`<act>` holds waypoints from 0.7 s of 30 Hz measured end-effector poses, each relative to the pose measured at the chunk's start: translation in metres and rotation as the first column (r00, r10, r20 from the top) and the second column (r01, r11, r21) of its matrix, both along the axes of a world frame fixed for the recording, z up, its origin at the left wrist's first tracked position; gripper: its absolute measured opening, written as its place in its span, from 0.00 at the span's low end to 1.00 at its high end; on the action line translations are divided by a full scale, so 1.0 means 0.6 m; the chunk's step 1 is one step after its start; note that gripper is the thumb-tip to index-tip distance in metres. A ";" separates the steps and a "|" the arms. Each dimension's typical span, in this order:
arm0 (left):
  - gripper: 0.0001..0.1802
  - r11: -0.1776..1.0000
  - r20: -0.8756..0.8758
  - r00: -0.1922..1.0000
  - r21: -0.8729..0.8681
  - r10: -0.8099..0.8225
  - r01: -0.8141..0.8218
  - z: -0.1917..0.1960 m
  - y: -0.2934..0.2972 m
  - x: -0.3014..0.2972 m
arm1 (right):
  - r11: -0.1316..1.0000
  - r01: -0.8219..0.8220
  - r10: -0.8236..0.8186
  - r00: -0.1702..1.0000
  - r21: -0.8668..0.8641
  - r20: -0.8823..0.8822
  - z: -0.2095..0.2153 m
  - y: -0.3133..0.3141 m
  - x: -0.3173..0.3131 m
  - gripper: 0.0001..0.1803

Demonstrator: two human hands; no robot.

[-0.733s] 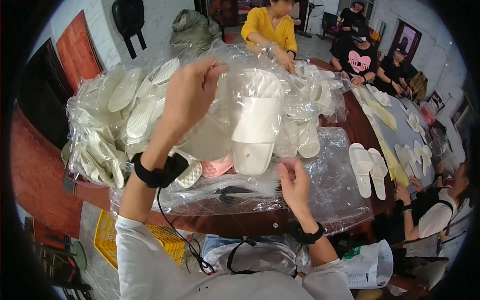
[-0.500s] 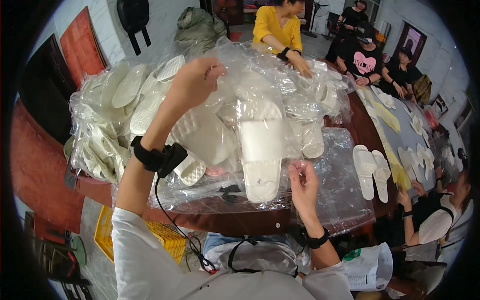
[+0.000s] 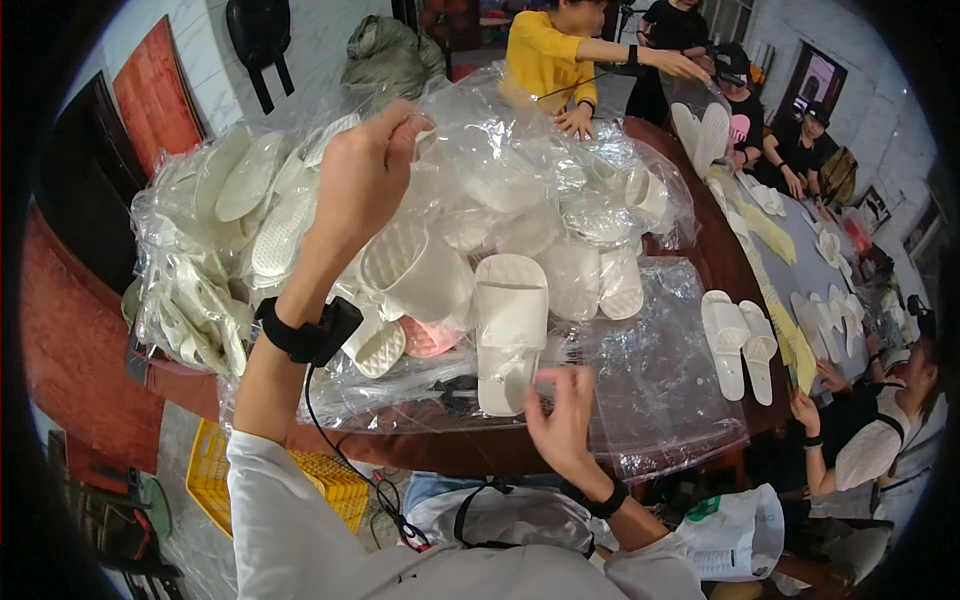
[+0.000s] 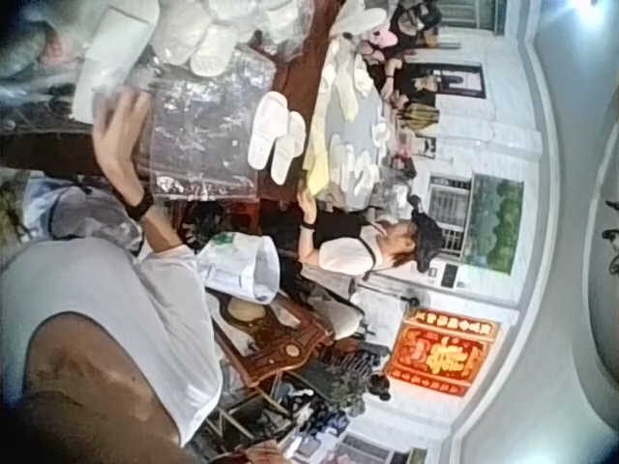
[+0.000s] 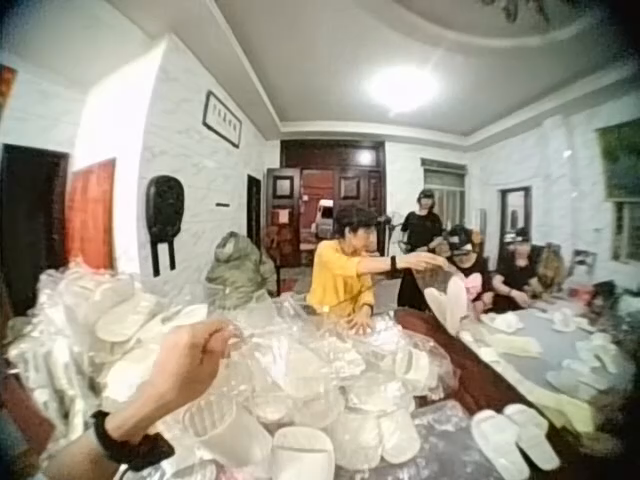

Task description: Inspecting white sandals, pairing them, and stringing them together for packaging.

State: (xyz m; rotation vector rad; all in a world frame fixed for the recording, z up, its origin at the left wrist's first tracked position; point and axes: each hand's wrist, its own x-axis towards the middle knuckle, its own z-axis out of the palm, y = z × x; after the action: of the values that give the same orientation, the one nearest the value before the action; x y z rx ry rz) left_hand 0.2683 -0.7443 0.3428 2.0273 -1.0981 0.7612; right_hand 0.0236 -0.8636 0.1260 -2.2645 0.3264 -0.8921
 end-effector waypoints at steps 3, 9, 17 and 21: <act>0.12 0.999 0.070 0.997 -0.040 0.022 -0.019 0.026 0.019 -0.019 | 0.988 -0.156 0.154 0.986 -0.016 -0.068 -0.018 0.013 0.011 0.19; 0.13 0.961 0.270 0.936 -0.220 0.224 -0.166 0.096 0.125 -0.046 | 0.984 -0.124 0.118 0.992 -0.125 -0.055 -0.023 0.025 0.037 0.26; 0.17 0.784 -0.021 0.951 -0.561 0.309 -0.267 0.149 0.375 -0.097 | 0.972 -0.174 0.158 0.982 -0.160 -0.105 -0.038 0.025 0.047 0.31; 0.18 0.694 -0.054 0.968 -0.687 0.247 -0.215 0.119 0.278 -0.184 | 0.972 -0.175 0.153 0.978 -0.159 -0.144 -0.041 0.020 0.042 0.33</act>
State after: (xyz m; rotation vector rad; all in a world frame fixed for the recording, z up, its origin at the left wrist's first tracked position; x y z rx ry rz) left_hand 0.1578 -0.5775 0.4144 1.4993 -0.4477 1.1473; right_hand 0.0485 -0.8515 0.1014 -2.4738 0.1207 -0.7102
